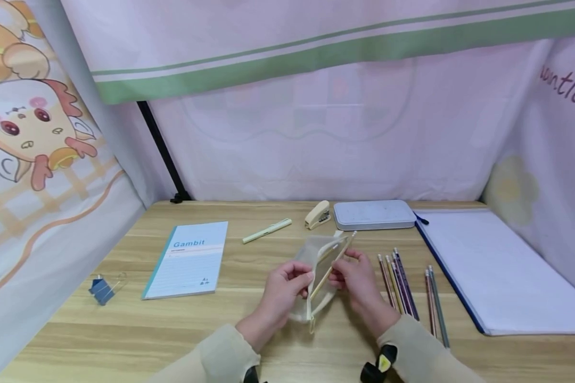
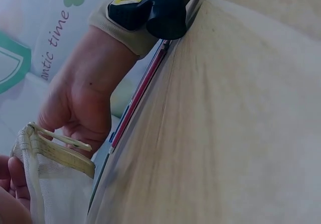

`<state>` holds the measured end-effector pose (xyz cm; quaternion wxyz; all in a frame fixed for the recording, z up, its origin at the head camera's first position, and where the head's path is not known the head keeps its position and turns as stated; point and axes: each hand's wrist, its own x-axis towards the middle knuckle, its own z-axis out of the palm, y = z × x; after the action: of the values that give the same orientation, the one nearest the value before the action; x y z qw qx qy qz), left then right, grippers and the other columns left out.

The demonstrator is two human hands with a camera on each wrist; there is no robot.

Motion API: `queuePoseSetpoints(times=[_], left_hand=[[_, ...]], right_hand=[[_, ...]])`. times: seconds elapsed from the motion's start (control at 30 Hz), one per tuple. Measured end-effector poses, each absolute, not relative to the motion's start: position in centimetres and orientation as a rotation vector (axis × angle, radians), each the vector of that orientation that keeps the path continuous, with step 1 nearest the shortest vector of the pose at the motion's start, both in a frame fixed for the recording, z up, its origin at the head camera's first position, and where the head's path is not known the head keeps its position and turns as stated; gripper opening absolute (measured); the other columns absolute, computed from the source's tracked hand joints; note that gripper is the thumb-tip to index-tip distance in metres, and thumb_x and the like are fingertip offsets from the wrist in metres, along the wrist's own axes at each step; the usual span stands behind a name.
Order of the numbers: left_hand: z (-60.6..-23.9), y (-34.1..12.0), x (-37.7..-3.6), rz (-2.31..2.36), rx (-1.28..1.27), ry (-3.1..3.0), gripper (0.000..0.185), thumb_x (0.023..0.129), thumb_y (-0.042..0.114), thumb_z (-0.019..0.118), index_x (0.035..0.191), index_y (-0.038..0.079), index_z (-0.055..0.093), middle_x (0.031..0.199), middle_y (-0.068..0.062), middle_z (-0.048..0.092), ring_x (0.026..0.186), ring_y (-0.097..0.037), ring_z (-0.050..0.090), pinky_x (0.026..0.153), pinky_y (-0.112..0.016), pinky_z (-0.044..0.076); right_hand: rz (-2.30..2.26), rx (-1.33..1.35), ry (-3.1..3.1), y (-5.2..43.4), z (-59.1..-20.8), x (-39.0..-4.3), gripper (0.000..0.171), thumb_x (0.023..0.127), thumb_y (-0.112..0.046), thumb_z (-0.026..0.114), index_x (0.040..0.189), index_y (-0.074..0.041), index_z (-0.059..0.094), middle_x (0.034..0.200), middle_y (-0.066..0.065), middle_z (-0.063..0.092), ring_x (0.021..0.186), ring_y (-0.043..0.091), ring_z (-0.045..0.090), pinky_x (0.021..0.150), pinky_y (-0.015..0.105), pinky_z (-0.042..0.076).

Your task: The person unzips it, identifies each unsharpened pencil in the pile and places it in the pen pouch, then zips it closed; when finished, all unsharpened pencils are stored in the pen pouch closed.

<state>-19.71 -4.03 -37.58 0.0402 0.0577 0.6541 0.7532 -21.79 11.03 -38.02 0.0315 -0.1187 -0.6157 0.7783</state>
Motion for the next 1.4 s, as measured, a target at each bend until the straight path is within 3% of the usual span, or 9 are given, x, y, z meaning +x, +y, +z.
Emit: queuePoseSetpoints(times=[0.33, 0.63, 0.8, 1.13, 1.4], left_hand=[[-37.5, -3.5, -20.0, 2.362, 0.173, 1.973, 0.021, 0.081, -0.004, 0.061, 0.098, -0.016, 0.057, 0.071, 0.0, 0.055, 0.058, -0.007, 0.049, 0.051, -0.015, 0.043], [-37.8, -3.7, -19.8, 2.341, 0.173, 1.968, 0.02, 0.081, -0.005, 0.061, 0.097, -0.015, 0.057, 0.072, 0.0, 0.056, 0.057, -0.007, 0.049, 0.05, -0.015, 0.044], [-37.6, -4.1, -19.7, 2.339, 0.163, 1.984, 0.021, 0.081, -0.004, 0.061, 0.098, -0.015, 0.057, 0.071, 0.0, 0.054, 0.059, -0.007, 0.048, 0.051, -0.015, 0.044], [-37.2, -4.7, -19.8, 2.347, 0.148, 1.986, 0.023, 0.082, -0.002, 0.062, 0.1, -0.015, 0.056, 0.07, 0.001, 0.054, 0.059, -0.007, 0.048, 0.051, -0.015, 0.043], [-37.4, -4.9, -19.7, 2.341, 0.155, 2.001, 0.022, 0.083, -0.002, 0.062, 0.1, -0.015, 0.057, 0.07, 0.0, 0.054, 0.059, -0.008, 0.048, 0.05, -0.016, 0.043]], right_hand=[[2.399, -0.383, -1.953, 9.5, -38.4, -20.8, 0.056, 0.073, 0.01, 0.052, 0.123, 0.006, 0.028, 0.057, 0.003, 0.056, 0.046, 0.009, 0.055, 0.045, 0.022, 0.05], [2.465, -0.42, -2.042, 10.5, -39.0, -20.6, 0.053, 0.082, 0.003, 0.056, 0.127, 0.005, 0.028, 0.068, 0.008, 0.057, 0.054, 0.012, 0.058, 0.053, 0.024, 0.054], [2.41, -0.388, -2.106, 12.8, -37.7, -20.4, 0.049, 0.083, 0.003, 0.054, 0.126, 0.008, 0.031, 0.075, 0.008, 0.057, 0.062, 0.012, 0.057, 0.057, 0.022, 0.053], [2.134, -0.05, -2.553, 19.9, -36.0, -19.0, 0.035, 0.089, -0.004, 0.052, 0.117, 0.013, 0.04, 0.081, 0.008, 0.06, 0.067, 0.013, 0.06, 0.063, 0.026, 0.055], [1.785, -0.045, -2.755, 23.3, -36.7, -18.4, 0.029, 0.086, -0.005, 0.058, 0.109, 0.01, 0.047, 0.079, 0.007, 0.058, 0.068, 0.015, 0.059, 0.062, 0.03, 0.055]])
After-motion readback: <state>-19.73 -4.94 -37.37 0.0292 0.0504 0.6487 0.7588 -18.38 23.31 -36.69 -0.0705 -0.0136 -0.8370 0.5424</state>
